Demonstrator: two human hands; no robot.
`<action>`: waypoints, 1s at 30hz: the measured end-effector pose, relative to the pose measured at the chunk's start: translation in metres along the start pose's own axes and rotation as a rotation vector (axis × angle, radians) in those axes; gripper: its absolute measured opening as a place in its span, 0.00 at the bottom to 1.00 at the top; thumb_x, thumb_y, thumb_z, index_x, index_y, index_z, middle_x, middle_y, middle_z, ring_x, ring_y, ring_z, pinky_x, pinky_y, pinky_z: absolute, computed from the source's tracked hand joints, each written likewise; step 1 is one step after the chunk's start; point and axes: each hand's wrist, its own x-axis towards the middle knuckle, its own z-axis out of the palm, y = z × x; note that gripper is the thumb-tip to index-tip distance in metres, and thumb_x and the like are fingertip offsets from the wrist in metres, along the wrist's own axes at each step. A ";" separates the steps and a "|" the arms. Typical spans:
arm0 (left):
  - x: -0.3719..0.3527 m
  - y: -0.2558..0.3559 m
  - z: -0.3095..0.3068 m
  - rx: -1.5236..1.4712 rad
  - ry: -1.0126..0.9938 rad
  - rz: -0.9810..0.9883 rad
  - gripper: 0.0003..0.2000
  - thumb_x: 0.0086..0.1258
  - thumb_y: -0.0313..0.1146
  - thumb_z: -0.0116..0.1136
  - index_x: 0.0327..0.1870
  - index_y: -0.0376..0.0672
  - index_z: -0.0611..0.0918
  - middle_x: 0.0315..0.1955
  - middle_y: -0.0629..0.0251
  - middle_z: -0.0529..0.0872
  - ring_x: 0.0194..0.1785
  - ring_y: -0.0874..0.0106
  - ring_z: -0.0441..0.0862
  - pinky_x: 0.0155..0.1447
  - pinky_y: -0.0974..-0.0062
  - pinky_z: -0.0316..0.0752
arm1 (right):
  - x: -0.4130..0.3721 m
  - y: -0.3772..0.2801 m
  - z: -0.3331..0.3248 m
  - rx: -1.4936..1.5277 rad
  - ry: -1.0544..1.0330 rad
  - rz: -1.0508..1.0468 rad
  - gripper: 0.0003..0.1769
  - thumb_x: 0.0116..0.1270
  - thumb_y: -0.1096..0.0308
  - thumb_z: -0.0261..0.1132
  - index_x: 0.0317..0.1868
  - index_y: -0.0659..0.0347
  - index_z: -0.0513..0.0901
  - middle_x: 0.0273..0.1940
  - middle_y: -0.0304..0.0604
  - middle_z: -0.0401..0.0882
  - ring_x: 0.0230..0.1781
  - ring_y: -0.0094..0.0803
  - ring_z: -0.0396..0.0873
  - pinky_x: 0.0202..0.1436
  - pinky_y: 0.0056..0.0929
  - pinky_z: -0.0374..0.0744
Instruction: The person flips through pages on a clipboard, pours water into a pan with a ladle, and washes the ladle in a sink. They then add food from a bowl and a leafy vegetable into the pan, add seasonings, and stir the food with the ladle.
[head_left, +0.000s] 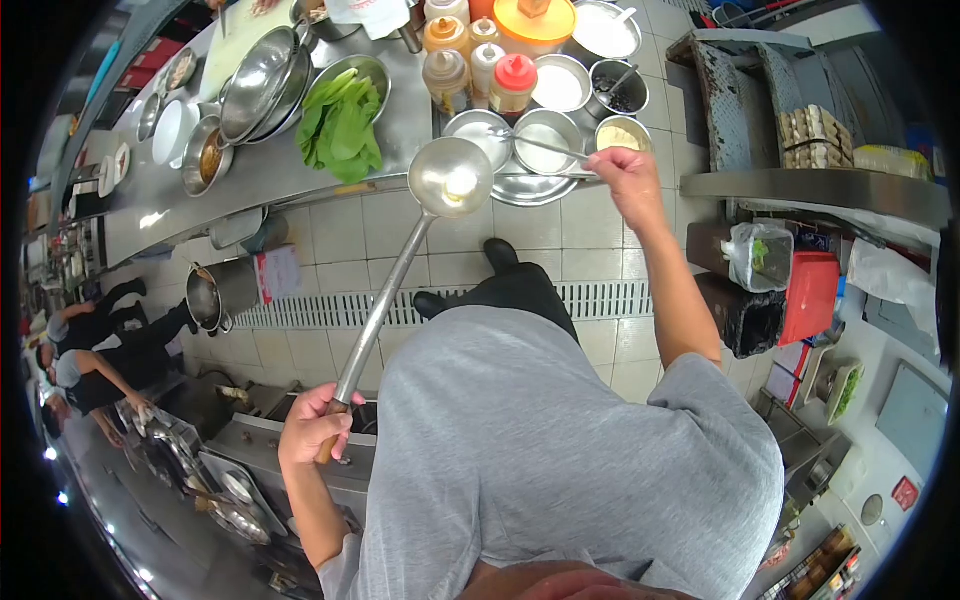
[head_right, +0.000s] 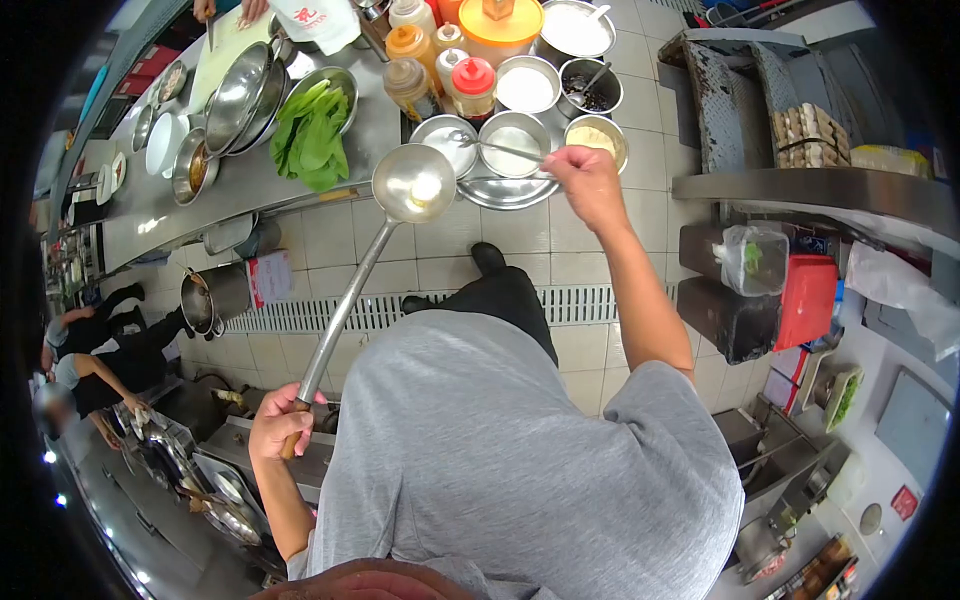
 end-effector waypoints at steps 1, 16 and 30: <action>0.002 0.001 0.000 0.001 -0.014 -0.004 0.15 0.58 0.21 0.58 0.47 0.31 0.81 0.18 0.67 0.76 0.11 0.78 0.68 0.16 0.81 0.65 | 0.002 0.003 -0.012 -0.036 0.028 0.010 0.09 0.64 0.67 0.69 0.33 0.65 0.89 0.23 0.31 0.81 0.23 0.17 0.70 0.29 0.23 0.69; -0.002 0.000 0.011 0.004 -0.012 0.000 0.15 0.58 0.22 0.59 0.48 0.32 0.81 0.18 0.67 0.75 0.12 0.78 0.68 0.16 0.80 0.66 | 0.041 0.043 -0.020 -0.702 -0.079 -0.140 0.13 0.64 0.62 0.61 0.29 0.61 0.85 0.27 0.53 0.84 0.32 0.54 0.83 0.38 0.50 0.79; 0.001 0.000 0.016 0.001 0.024 0.006 0.15 0.58 0.23 0.61 0.48 0.31 0.82 0.18 0.68 0.75 0.12 0.79 0.68 0.16 0.80 0.66 | 0.072 0.025 -0.028 -0.898 -0.142 -0.165 0.11 0.54 0.64 0.64 0.26 0.63 0.86 0.27 0.56 0.84 0.30 0.52 0.82 0.37 0.47 0.79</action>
